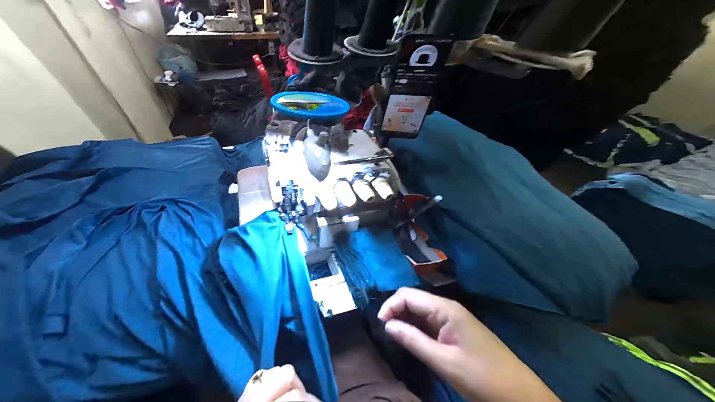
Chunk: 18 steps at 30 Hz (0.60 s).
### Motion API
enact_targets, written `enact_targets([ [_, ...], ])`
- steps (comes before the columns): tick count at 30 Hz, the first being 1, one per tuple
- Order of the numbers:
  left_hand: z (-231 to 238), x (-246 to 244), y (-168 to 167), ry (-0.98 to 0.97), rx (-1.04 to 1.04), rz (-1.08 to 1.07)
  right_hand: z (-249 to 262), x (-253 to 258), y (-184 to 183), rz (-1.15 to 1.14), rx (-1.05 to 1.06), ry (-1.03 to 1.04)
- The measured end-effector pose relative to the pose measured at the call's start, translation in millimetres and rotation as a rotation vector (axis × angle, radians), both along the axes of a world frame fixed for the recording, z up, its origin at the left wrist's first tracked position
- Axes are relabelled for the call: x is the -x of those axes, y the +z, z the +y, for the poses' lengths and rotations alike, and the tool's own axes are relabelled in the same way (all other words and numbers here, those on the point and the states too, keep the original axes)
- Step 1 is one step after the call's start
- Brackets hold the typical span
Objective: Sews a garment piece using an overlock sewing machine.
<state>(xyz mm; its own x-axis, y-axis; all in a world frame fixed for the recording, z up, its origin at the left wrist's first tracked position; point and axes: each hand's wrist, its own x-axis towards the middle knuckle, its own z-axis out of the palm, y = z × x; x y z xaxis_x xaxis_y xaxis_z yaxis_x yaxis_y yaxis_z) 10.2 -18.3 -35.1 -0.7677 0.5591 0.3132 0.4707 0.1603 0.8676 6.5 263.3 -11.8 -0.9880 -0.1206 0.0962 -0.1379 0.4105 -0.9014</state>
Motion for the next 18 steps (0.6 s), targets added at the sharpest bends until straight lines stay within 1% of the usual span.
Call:
enact_targets([
  [4,1.1,-3.5,10.8,0.128,0.032,0.049,-31.6,-13.0,15.5,-0.157,0.127,0.319],
  [7,2.1,-2.9,10.7,0.135,0.066,0.062,-46.7,-15.5,17.4,-0.212,0.206,0.416],
  [9,4.1,-2.9,9.4,0.137,0.076,0.075,-52.8,-15.8,16.3,-0.224,0.229,0.398],
  [11,3.9,-1.7,6.9,0.15,0.047,0.066,-53.7,-15.5,13.6,-0.193,0.251,0.335],
  [15,1.6,0.0,7.5,0.16,-0.077,-0.076,-54.2,-15.6,7.9,-0.011,0.284,0.164],
  [16,1.8,0.3,7.7,0.158,-0.098,-0.107,-55.3,-15.8,4.8,0.03,0.306,0.16],
  [18,2.2,1.1,8.0,0.143,-0.123,-0.152,-57.0,-15.7,-3.0,0.076,0.355,0.221],
])
